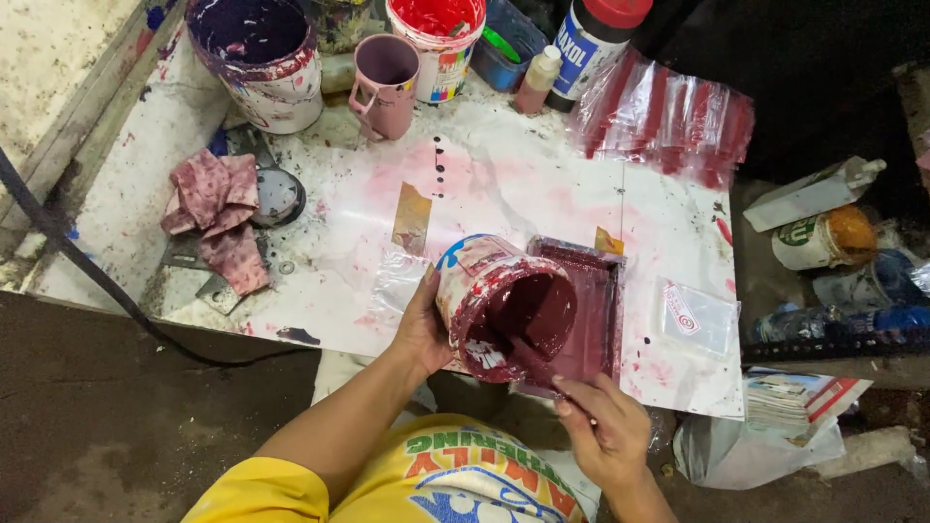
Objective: Stirring ink in a container with a spatula and transferring it to a printing tray
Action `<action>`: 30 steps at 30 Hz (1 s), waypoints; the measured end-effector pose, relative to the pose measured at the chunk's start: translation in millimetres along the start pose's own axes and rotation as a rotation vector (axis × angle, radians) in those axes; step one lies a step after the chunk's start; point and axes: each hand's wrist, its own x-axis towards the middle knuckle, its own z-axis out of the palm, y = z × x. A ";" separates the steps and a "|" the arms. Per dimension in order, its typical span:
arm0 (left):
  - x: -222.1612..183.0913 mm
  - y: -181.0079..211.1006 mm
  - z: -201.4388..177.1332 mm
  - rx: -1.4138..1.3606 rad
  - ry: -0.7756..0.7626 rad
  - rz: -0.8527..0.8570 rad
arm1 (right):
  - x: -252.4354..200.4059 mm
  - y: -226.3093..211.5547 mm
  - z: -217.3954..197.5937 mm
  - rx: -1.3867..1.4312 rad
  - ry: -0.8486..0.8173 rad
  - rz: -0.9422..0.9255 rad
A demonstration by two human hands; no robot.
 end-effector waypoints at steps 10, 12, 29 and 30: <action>-9.4 9.3 -5.1 0.025 -0.034 0.069 | -7.6 25.8 33.4 -0.038 0.025 -0.164; -13.9 9.2 -4.9 0.059 -0.042 0.111 | -10.4 23.9 37.7 0.232 0.094 -0.059; -17.0 -7.2 2.1 0.011 -0.046 0.029 | -15.3 11.0 18.4 0.139 0.154 -0.071; -14.9 -7.6 1.0 -0.001 -0.097 0.026 | -16.5 14.8 21.0 0.295 0.213 -0.035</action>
